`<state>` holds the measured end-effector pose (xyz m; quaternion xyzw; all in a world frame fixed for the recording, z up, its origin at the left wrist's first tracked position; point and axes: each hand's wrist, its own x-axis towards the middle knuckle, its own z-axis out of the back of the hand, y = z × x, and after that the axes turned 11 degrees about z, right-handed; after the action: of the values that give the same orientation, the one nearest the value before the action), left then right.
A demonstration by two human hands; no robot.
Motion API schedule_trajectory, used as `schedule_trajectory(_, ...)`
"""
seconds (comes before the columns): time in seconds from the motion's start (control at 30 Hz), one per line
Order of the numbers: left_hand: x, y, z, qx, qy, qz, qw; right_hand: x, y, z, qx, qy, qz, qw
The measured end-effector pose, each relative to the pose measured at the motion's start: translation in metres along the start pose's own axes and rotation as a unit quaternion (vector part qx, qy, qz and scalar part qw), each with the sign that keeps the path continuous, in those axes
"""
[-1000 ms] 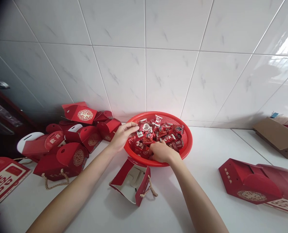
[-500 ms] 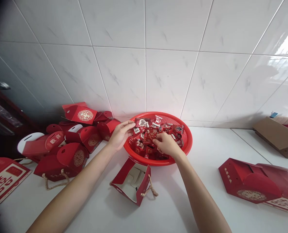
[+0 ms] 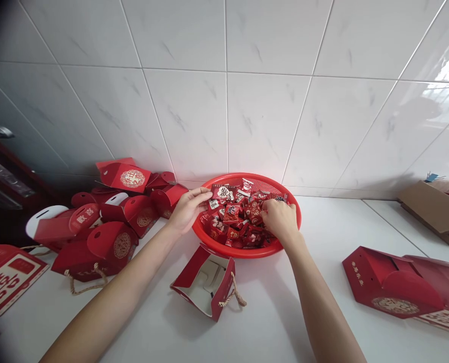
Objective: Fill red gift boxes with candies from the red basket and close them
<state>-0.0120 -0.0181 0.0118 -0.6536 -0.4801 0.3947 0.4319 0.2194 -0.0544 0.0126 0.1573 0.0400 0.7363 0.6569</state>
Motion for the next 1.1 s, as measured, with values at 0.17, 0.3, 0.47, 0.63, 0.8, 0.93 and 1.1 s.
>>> schedule_trajectory(0.17, 0.0, 0.0, -0.001, 0.003, 0.0, -0.002, 1.0, -0.004, 0.023, -0.006, 0.041, 0.04, 0.104, 0.993)
schedule_trajectory(0.3, 0.0, 0.001, 0.001, 0.005, 0.0, -0.008, 1.0, -0.008, 0.036, -0.016, 0.121, 0.214, 0.221, 0.944)
schedule_trajectory(0.47, 0.0, 0.003, 0.001, 0.009, 0.011, -0.013, 1.0, -0.008, 0.034, -0.015, 0.119, 0.29, 0.172, 0.934)
schedule_trajectory(0.63, 0.0, 0.004, 0.001, 0.017, 0.015, -0.015, 1.0, -0.008, 0.036, -0.011, 0.119, 0.307, 0.198, 0.923)
schedule_trajectory(0.8, 0.0, 0.004, 0.002, 0.021, 0.02, -0.017, 0.999, -0.006, 0.036, -0.016, 0.132, 0.293, 0.192, 0.927)
schedule_trajectory(0.93, 0.0, 0.004, 0.002, 0.023, 0.025, -0.016, 0.999, -0.005, 0.035, -0.02, 0.163, 0.278, 0.198, 0.926)
schedule_trajectory(1.1, -0.001, 0.002, 0.0, 0.018, 0.009, -0.016, 1.0, -0.006, 0.031, -0.016, 0.196, 0.156, 0.177, 0.952)
